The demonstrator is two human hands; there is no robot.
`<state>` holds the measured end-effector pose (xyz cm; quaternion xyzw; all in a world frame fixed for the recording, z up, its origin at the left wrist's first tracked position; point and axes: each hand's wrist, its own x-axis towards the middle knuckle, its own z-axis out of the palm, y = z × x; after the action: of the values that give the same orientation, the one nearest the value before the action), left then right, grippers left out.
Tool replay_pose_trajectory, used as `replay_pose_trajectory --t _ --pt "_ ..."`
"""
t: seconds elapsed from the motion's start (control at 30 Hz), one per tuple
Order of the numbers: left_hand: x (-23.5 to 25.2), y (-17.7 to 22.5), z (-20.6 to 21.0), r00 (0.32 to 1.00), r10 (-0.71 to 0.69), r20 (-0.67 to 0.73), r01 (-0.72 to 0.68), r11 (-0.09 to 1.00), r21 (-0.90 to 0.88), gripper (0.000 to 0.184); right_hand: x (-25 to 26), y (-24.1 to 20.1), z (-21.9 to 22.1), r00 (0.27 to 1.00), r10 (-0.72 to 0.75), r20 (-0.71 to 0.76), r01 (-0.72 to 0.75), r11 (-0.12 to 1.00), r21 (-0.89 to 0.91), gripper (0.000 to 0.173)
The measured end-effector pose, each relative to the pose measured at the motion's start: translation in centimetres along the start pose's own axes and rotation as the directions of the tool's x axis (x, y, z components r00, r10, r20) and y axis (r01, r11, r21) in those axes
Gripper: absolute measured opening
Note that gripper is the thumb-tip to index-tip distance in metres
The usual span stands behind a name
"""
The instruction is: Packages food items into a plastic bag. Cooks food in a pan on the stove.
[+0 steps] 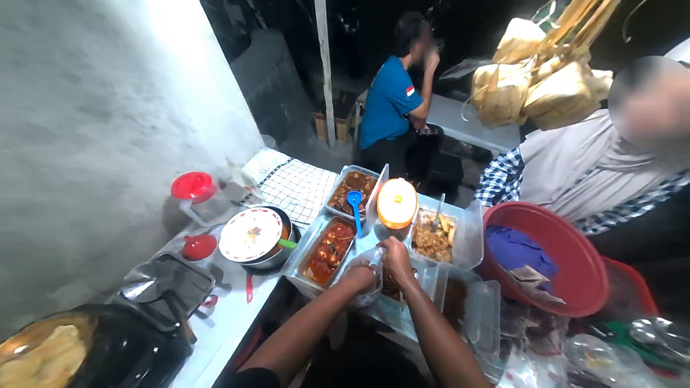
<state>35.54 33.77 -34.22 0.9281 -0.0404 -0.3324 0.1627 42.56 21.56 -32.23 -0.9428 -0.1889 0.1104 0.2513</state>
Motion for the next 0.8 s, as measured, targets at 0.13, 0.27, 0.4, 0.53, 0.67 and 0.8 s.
replay_pose_trajectory --t 0.13,0.27,0.4,0.53,0.67,0.8 --pt "-3.5 0.6 -0.6 0.999 0.043 -0.014 -0.043 0.999 0.01 0.045 -0.8 0.4 -0.1 1.0 0.015 -0.012 -0.015 0.999 0.042 0.035" --pt "-7.0 -0.9 0.1 0.992 0.126 -0.007 -0.126 0.99 -0.061 0.051 -1.6 0.5 1.0 0.997 0.02 -0.07 -0.013 0.995 0.099 0.033" --pt "-10.4 -1.2 0.4 0.978 0.169 -0.119 -0.187 0.968 -0.166 0.05 -2.3 0.4 1.1 0.995 0.048 -0.092 -0.038 0.994 0.104 0.036" --pt "-12.5 -1.6 1.3 0.928 0.228 -0.296 -0.278 0.95 -0.139 0.038 -2.7 -0.1 0.5 0.993 0.024 -0.118 -0.009 0.992 0.125 0.035" --pt "-13.7 -1.9 2.4 0.891 0.233 -0.39 -0.3 0.947 -0.119 0.03 -3.3 -0.5 0.0 0.989 0.015 -0.15 0.009 0.987 0.16 0.035" --pt "-14.7 -2.1 3.0 0.826 0.261 -0.499 -0.359 0.927 -0.11 0.026 -3.9 -0.5 -0.3 0.983 -0.003 -0.183 0.042 0.976 0.212 0.038"
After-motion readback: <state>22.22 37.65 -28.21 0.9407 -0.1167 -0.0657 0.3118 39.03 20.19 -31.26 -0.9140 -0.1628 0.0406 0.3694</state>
